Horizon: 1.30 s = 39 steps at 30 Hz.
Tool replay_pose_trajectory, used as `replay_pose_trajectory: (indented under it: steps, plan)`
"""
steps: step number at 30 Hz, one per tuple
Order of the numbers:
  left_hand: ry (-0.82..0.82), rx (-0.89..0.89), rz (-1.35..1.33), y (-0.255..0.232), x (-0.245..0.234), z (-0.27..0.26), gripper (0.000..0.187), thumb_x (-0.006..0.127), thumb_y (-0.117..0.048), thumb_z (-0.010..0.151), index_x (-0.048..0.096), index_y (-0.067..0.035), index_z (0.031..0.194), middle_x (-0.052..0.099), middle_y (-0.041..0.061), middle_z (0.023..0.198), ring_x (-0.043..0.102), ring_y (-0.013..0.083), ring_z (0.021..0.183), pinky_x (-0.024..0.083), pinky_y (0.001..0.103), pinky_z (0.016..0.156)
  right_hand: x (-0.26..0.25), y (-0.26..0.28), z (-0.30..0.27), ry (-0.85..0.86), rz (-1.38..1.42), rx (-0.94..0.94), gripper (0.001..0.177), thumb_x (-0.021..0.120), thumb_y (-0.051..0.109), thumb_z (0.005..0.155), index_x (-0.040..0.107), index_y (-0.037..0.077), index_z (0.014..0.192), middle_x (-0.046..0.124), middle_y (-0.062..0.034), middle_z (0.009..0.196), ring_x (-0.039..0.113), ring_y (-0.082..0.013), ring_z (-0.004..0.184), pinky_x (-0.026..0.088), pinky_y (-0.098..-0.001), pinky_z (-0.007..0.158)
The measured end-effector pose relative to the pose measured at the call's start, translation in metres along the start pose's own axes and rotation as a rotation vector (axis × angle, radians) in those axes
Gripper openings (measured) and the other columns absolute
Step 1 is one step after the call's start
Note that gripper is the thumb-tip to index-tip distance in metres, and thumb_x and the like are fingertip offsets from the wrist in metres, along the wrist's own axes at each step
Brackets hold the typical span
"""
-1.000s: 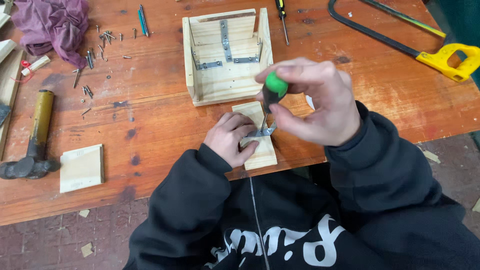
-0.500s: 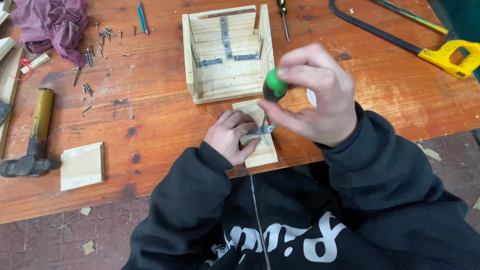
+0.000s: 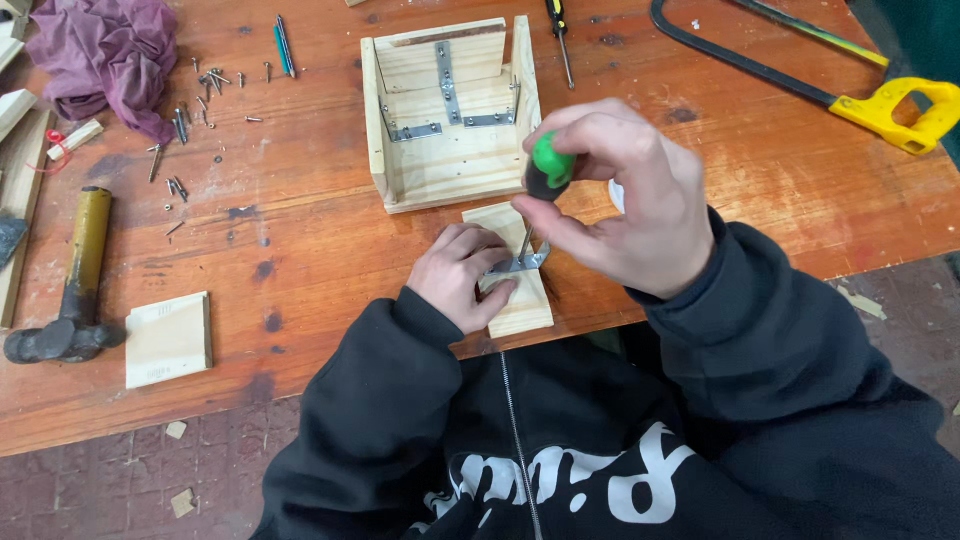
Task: The person attaches metal corner brackets to wooden pieces using a screwdriver and screws. They then fit the pieces into a partially assembled wooden box and secure them in place.
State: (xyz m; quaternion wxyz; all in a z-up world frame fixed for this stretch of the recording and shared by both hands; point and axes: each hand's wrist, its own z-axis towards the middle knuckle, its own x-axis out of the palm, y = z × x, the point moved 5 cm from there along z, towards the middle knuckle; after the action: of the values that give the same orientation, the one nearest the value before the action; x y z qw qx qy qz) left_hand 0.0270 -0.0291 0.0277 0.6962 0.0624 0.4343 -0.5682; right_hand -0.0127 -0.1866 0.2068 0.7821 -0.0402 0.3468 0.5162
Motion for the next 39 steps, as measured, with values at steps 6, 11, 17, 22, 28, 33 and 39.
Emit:
replay_pose_trajectory:
  steps: [6, 11, 17, 22, 28, 33, 39]
  plan:
    - [-0.003, 0.005, -0.009, -0.001, 0.0, -0.001, 0.028, 0.073, -0.026, 0.088, 0.072, -0.005, 0.106, 0.067, 0.009, 0.108, 0.061, 0.0336, 0.103, 0.051, 0.044, 0.093, 0.003, -0.004, -0.004, -0.041, -0.074, -0.105, 0.056, 0.092, 0.002, 0.099, 0.041, -0.002, 0.123, 0.055, -0.0221, 0.1, 0.057, -0.0324, 0.093, 0.057, -0.0393, 0.076]
    - [0.006, -0.012, 0.012, -0.001, 0.0, -0.001, 0.029, 0.071, -0.027, 0.088, 0.073, -0.005, 0.107, 0.067, 0.008, 0.109, 0.06, 0.0338, 0.103, 0.052, 0.044, 0.093, -0.004, -0.005, -0.007, -0.012, 0.051, 0.067, 0.052, 0.083, 0.003, 0.099, 0.039, 0.0, 0.126, 0.057, -0.0244, 0.114, 0.063, -0.0298, 0.096, 0.055, -0.0316, 0.074]
    - [0.029, -0.002, -0.042, -0.002, -0.003, 0.0, 0.039, 0.08, -0.032, 0.082, 0.073, -0.006, 0.111, 0.065, 0.008, 0.11, 0.06, 0.0322, 0.104, 0.053, 0.045, 0.091, -0.035, -0.008, -0.034, -0.217, 0.205, 0.086, 0.063, 0.075, -0.016, 0.099, 0.034, 0.007, 0.139, 0.056, -0.0274, 0.125, 0.064, -0.0318, 0.102, 0.059, -0.035, 0.084]
    - [0.045, 0.021, -0.047, 0.001, 0.005, -0.003, 0.052, 0.08, -0.049, 0.086, 0.074, -0.005, 0.113, 0.064, 0.007, 0.112, 0.058, 0.0292, 0.113, 0.053, 0.044, 0.096, -0.05, -0.02, -0.072, -0.399, -0.162, 0.069, 0.044, 0.079, -0.011, 0.1, 0.045, -0.004, 0.127, 0.055, -0.0307, 0.119, 0.061, -0.0416, 0.108, 0.058, -0.0494, 0.096]
    - [-0.006, 0.004, -0.053, 0.0, 0.01, 0.001, 0.045, 0.087, -0.039, 0.077, 0.076, -0.003, 0.102, 0.067, 0.013, 0.105, 0.065, 0.0354, 0.111, 0.055, 0.042, 0.097, -0.002, -0.052, -0.13, -0.395, -0.296, 0.226, 0.043, 0.09, 0.0, 0.089, 0.047, 0.003, 0.091, 0.063, -0.0167, 0.104, 0.07, -0.0384, 0.095, 0.058, -0.0445, 0.08]
    - [-0.001, 0.001, -0.05, -0.002, 0.008, 0.003, 0.047, 0.086, -0.043, 0.08, 0.076, -0.003, 0.102, 0.068, 0.012, 0.106, 0.066, 0.0345, 0.111, 0.055, 0.041, 0.097, 0.021, -0.069, -0.154, -0.319, -0.293, 0.328, 0.04, 0.088, 0.005, 0.088, 0.049, 0.004, 0.085, 0.064, -0.0144, 0.1, 0.069, -0.0369, 0.093, 0.057, -0.0431, 0.078]
    - [0.018, 0.01, -0.044, -0.009, 0.003, 0.011, 0.048, 0.083, -0.047, 0.082, 0.076, -0.005, 0.102, 0.069, 0.011, 0.106, 0.067, 0.0347, 0.111, 0.056, 0.042, 0.095, 0.037, -0.076, -0.162, -0.111, -0.438, 0.497, 0.03, 0.086, 0.016, 0.084, 0.061, 0.007, 0.096, 0.059, -0.0118, 0.092, 0.067, -0.0368, 0.088, 0.057, -0.0451, 0.073]
